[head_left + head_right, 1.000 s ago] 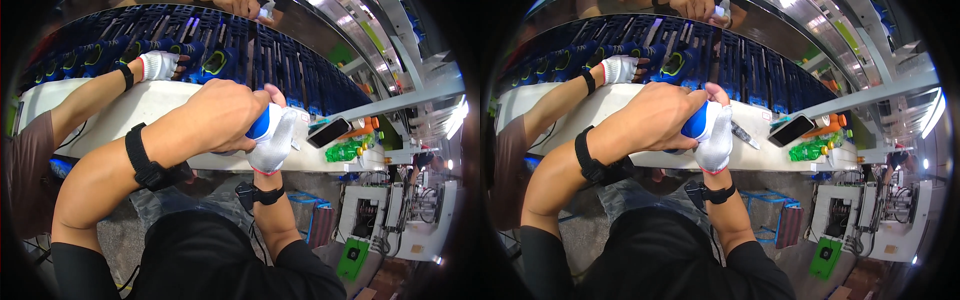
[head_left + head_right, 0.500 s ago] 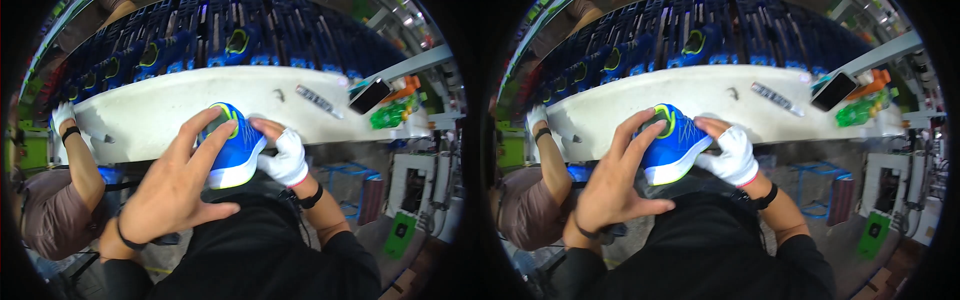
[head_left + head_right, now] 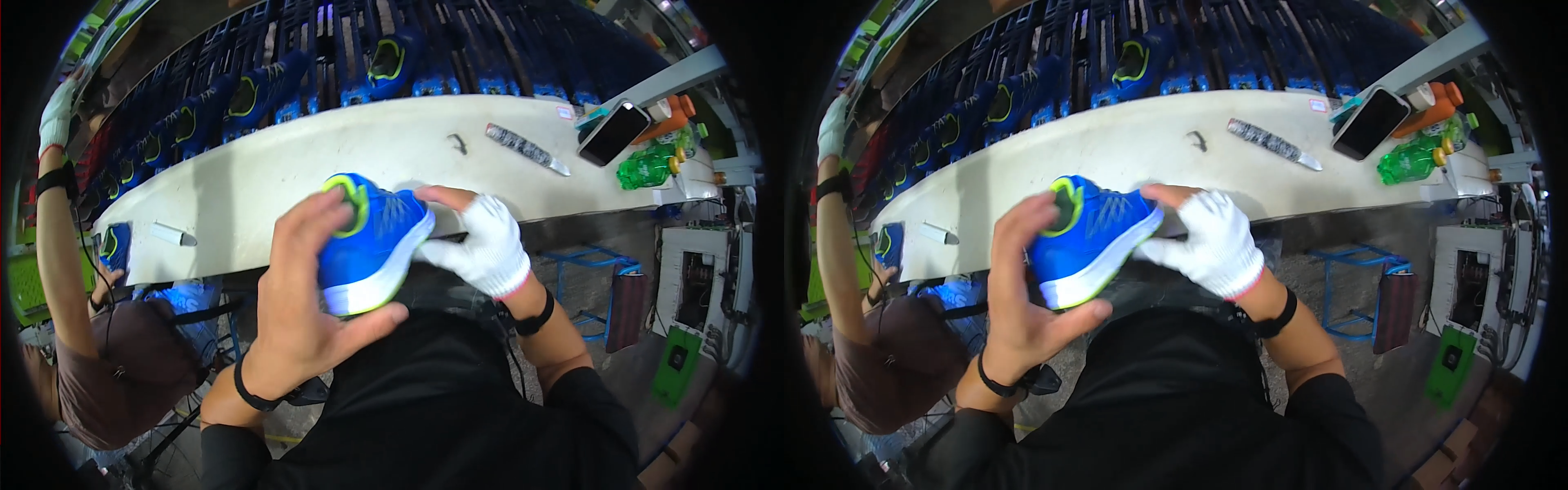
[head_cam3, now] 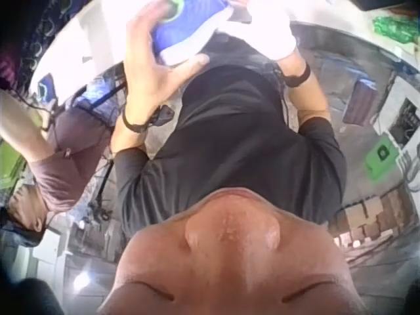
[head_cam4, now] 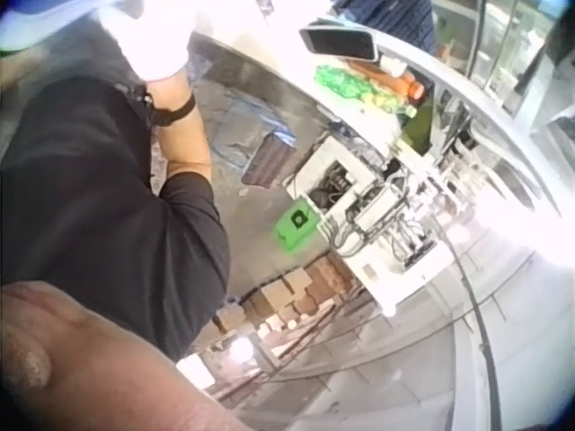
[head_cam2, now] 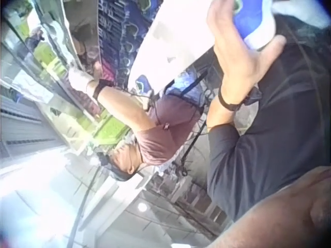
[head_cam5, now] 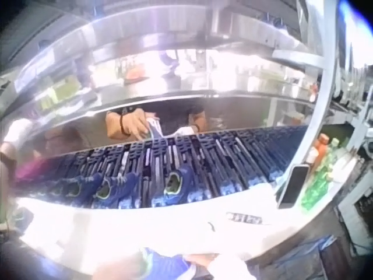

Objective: Applying soles to shoe uppers on a factory assembly line.

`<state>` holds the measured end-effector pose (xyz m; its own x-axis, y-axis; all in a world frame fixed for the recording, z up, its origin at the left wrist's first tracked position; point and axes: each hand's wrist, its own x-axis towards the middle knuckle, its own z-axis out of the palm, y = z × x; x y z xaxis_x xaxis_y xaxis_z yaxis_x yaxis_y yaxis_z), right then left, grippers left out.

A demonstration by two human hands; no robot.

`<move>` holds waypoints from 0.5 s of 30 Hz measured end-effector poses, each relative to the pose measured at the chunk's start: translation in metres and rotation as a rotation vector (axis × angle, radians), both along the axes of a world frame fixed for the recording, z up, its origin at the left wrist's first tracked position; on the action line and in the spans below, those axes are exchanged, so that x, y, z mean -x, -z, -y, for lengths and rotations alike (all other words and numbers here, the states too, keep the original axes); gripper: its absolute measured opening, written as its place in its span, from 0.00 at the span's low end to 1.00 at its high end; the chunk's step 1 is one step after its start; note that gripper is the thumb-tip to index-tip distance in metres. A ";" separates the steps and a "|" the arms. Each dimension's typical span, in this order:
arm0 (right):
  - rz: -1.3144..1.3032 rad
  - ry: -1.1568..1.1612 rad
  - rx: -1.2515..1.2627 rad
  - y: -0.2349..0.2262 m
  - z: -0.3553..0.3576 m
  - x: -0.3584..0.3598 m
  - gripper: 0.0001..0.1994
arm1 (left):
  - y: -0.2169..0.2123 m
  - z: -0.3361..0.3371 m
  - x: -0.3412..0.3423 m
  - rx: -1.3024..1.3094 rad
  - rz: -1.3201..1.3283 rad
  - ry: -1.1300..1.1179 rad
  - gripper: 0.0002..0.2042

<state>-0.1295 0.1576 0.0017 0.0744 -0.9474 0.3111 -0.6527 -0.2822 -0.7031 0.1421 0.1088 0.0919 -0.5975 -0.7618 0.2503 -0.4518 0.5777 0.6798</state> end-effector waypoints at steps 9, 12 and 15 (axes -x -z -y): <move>0.570 0.149 0.182 -0.012 -0.035 0.036 0.58 | 0.133 0.243 0.151 0.194 0.029 -0.398 0.47; 0.589 0.241 0.095 0.000 -0.044 0.047 0.58 | 0.143 0.252 0.189 -0.121 0.374 -0.489 0.36; 0.896 0.317 0.285 -0.004 -0.030 0.043 0.54 | 0.176 0.256 0.183 -0.118 0.260 -0.491 0.23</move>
